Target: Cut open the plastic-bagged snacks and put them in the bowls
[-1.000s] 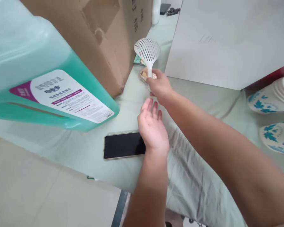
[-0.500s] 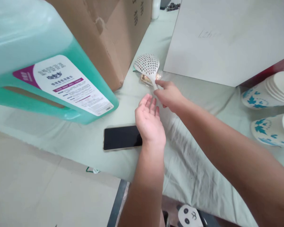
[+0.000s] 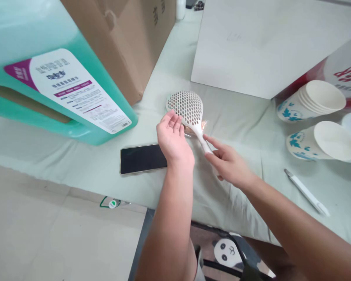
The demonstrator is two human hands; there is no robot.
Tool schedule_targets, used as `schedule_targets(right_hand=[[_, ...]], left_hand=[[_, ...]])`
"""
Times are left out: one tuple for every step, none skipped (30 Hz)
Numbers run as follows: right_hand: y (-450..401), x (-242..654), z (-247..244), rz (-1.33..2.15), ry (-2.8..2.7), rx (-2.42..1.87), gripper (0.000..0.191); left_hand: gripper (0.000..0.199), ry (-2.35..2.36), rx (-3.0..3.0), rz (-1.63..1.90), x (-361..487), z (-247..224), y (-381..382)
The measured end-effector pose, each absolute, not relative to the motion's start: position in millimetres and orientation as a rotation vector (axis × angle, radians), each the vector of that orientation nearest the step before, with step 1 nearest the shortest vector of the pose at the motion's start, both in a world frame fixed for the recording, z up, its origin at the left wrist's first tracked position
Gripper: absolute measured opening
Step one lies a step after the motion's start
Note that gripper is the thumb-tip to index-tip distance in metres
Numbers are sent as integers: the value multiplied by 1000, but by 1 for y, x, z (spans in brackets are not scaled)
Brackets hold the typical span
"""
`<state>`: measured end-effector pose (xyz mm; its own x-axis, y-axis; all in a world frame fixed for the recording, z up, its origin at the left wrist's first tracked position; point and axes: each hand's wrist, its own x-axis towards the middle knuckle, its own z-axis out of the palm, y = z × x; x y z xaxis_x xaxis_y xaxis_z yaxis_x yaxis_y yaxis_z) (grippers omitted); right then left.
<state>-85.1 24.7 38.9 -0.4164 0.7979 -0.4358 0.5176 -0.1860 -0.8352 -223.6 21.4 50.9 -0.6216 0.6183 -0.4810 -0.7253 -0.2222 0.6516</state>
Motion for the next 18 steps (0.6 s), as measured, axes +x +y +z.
schedule_targets(right_hand=[[20, -77, 37, 1686, -1785, -1483, 76], [15, -69, 35, 1708, -1748, -1439, 78], [12, -60, 35, 1704, -1711, -1410, 81], [8, -51, 35, 1677, -1670, -1401, 83], [5, -41, 35, 1635, -1621, -1411, 84], [2, -31, 36, 1593, -1567, -1438, 85], [-2, -21, 37, 1551, -1513, -1475, 86], [-6, -11, 37, 1516, -1466, -1518, 88], [-9, -1, 36, 1495, -1431, -1560, 89], [-12, 7, 34, 1491, -1407, -1593, 91], [-15, 15, 31, 1503, -1393, -1616, 92], [-17, 21, 27, 1520, -1383, -1631, 92], [-18, 27, 24, 1540, -1380, -1641, 91], [-19, 31, 20, 1559, -1384, -1647, 90], [-19, 34, 17, 1565, -1397, -1653, 87], [-19, 36, 15, 1555, -1429, -1660, 84], [-18, 38, 14, 1524, -1488, -1670, 81], [-18, 40, 14, 1472, -1572, -1682, 77]], left_hand=[[34, 1129, -135, 1944, -221, 51, 22], [34, 1135, -119, 1948, -218, 51, 23], [35, 1145, -99, 1954, -215, 51, 24], [35, 1160, -80, 1961, -212, 50, 25], [36, 1178, -60, 1968, -209, 50, 26], [35, 1199, -36, 1975, -206, 49, 28], [35, 1220, -8, 1979, -203, 48, 29], [33, 1239, 26, 1978, -199, 47, 30], [31, 1256, 64, 1972, -196, 45, 31], [29, 1270, 108, 1961, -193, 43, 32], [27, 1286, 152, 1947, -190, 40, 34], [25, 1305, 193, 1929, -187, 37, 35], [24, 1336, 232, 1911, -184, 34, 37], [21, 1380, 277, 1888, -181, 31, 38], [19, 1441, 327, 1862, -178, 28, 40], [16, 1518, 383, 1835, -176, 25, 41], [14, 1599, 443, 1807, -174, 23, 43], [15, 1661, 504, 1782, -173, 22, 44]])
